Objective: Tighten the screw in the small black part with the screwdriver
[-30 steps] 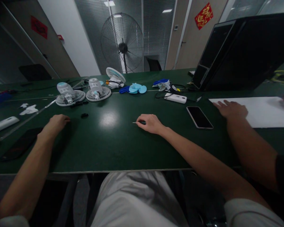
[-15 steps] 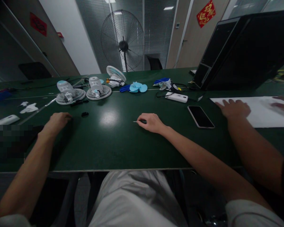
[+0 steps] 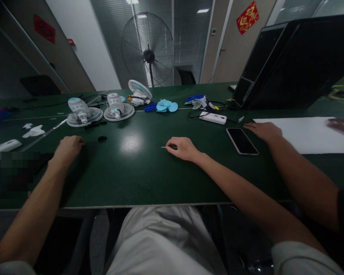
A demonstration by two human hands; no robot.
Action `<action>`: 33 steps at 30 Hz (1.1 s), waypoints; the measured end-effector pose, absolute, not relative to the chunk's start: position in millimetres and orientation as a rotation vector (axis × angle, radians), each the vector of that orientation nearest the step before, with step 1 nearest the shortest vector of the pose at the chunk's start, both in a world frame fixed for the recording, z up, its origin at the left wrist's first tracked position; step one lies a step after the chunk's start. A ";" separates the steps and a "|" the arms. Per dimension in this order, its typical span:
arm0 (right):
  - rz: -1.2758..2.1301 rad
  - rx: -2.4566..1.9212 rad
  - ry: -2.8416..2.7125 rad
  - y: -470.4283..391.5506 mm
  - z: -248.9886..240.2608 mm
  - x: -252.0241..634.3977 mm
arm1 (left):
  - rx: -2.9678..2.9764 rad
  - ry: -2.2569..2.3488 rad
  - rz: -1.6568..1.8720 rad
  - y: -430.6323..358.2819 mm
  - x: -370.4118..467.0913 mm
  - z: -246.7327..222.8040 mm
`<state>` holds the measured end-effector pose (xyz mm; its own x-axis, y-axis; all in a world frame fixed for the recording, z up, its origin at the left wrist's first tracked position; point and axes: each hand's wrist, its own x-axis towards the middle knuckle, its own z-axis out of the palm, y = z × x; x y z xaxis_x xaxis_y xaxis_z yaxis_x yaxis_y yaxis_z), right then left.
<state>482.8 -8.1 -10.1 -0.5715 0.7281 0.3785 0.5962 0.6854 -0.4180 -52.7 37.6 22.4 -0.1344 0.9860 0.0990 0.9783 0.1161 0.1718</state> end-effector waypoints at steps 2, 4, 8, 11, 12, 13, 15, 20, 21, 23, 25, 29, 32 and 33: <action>0.326 -1.017 -2.369 -7.7 -10.9 483.2 | 2.072 2.329 0.390 38.8 -44.2 21.3; 0.320 -1.021 -2.373 -7.6 -11.0 483.3 | 2.105 2.308 0.541 41.8 -32.8 18.6; 0.313 -1.029 -2.371 -7.8 -10.1 482.7 | 2.098 2.218 0.675 50.4 -11.7 9.2; 0.312 -1.032 -2.370 -7.9 -9.5 482.1 | 2.074 2.197 0.620 55.8 -5.9 2.9; 0.311 -1.031 -2.372 -7.9 -9.5 481.9 | 2.066 2.200 0.615 56.9 -5.9 1.7; 0.310 -1.030 -2.373 -7.9 -9.5 481.9 | 2.060 2.203 0.619 57.6 -6.4 0.9; 0.316 -1.027 -2.376 -7.8 -9.6 482.1 | 2.047 2.211 0.642 57.9 -7.8 0.5; 0.334 -1.019 -2.386 -7.7 -10.4 483.5 | 2.000 2.179 0.705 56.8 -9.0 0.7; 0.330 -1.016 -2.387 -7.6 -10.6 483.7 | 1.989 2.166 0.723 57.1 -9.2 0.1; 0.319 -1.014 -2.386 -7.6 -10.8 483.7 | 1.960 2.149 0.758 58.4 -10.7 -1.8; 0.312 -1.013 -2.383 -7.8 -10.7 483.3 | 1.922 2.133 0.787 60.3 -13.3 -4.0; 0.315 -1.011 -2.384 -8.5 -10.1 482.6 | 1.833 2.107 0.819 62.8 -18.8 -5.7; 0.319 -1.011 -2.383 -8.7 -9.7 482.4 | 1.799 2.103 0.830 62.3 -20.4 -4.6; 0.320 -1.011 -2.385 -8.7 -9.6 482.5 | 1.788 2.101 0.835 61.9 -20.6 -4.2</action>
<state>482.5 -8.7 -9.6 -0.5827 0.7212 0.3747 0.5967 0.6927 -0.4052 -20.6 61.9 -4.2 -0.2099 0.9635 0.1664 0.8147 0.0783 0.5745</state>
